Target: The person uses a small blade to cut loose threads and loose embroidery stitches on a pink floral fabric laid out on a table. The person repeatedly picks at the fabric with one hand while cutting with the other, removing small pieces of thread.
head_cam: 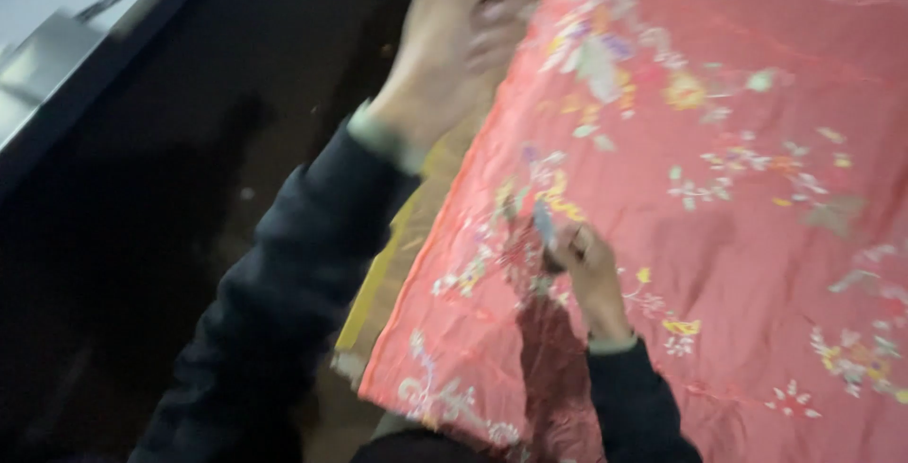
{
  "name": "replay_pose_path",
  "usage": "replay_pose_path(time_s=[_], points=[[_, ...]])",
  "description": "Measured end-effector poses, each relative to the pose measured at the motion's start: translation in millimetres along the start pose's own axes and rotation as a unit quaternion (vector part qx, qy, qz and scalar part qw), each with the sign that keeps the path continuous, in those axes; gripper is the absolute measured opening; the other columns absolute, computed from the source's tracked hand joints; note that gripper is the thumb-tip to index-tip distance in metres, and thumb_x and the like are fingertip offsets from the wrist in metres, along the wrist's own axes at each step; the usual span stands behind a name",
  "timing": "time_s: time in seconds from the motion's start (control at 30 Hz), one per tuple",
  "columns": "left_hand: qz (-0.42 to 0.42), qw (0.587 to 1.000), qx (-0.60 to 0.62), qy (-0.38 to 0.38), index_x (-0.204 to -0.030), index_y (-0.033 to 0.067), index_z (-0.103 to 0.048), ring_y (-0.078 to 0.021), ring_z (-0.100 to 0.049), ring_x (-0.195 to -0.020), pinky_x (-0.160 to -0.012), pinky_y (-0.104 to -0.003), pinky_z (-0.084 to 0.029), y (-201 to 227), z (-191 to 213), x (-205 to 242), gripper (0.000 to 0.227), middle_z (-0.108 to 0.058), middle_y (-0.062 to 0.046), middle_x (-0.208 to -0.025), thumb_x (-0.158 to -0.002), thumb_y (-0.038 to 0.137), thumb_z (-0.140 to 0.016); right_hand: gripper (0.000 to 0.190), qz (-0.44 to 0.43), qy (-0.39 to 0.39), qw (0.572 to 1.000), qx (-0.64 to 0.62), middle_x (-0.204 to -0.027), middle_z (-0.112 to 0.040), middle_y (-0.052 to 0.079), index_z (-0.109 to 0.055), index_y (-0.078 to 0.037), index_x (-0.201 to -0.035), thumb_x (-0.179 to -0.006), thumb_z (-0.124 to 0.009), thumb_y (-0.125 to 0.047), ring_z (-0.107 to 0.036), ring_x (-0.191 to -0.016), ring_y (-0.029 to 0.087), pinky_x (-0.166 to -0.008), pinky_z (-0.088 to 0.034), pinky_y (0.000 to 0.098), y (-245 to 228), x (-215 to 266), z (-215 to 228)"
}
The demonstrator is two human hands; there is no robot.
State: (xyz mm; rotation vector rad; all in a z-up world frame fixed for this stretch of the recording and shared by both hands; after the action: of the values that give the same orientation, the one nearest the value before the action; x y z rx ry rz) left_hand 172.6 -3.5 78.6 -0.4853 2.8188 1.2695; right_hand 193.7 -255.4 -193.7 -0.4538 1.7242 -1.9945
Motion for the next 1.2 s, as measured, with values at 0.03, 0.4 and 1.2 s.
replay_pose_path(time_s=[0.03,0.4,1.2], points=[[0.006,1.0,0.001,-0.017,-0.076,0.0141,-0.045,-0.0072,-0.019,-0.046,-0.036,-0.021,-0.015,1,-14,8,0.019,-0.023,0.004,-0.064,-0.092,0.009,-0.051,0.009,0.005,0.017,1.0,0.002,-0.079,-0.053,0.006,-0.058,0.0,-0.097,-0.097,-0.063,-0.008,-0.056,-0.076,0.019,-0.072,-0.051,0.0327,5,-24,19],[0.002,0.995,-0.096,0.017,-0.075,0.0082,-0.046,0.003,-0.025,-0.046,-0.037,-0.012,-0.018,-7,-32,30,0.016,-0.024,0.009,-0.064,-0.086,0.001,-0.037,0.019,0.183,0.138,0.949,0.215,-0.09,-0.074,0.011,-0.058,-0.01,-0.111,-0.094,-0.068,-0.009,-0.074,-0.076,0.031,-0.073,-0.055,0.043,-144,-249,54],[-0.009,0.965,-0.26,-0.045,-0.069,0.0137,-0.043,-0.0046,-0.026,-0.055,-0.05,-0.022,-0.022,-3,-51,64,0.028,-0.038,0.003,-0.065,-0.085,-0.003,-0.029,0.005,0.015,0.212,0.975,0.068,-0.084,-0.064,0.0,-0.062,-0.011,-0.106,-0.107,-0.057,-0.009,-0.062,-0.072,0.009,-0.065,-0.054,0.02,-108,-115,86]])
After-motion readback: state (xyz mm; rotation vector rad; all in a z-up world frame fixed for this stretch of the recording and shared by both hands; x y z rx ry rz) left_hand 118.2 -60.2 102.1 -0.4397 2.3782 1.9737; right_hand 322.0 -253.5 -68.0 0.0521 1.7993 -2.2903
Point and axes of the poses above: each hand's wrist, its own x-axis away from the middle knuckle, its own z-axis out of the back of the hand, y = z × x, the point moved 10 cm from there along -x, towards the middle knuckle
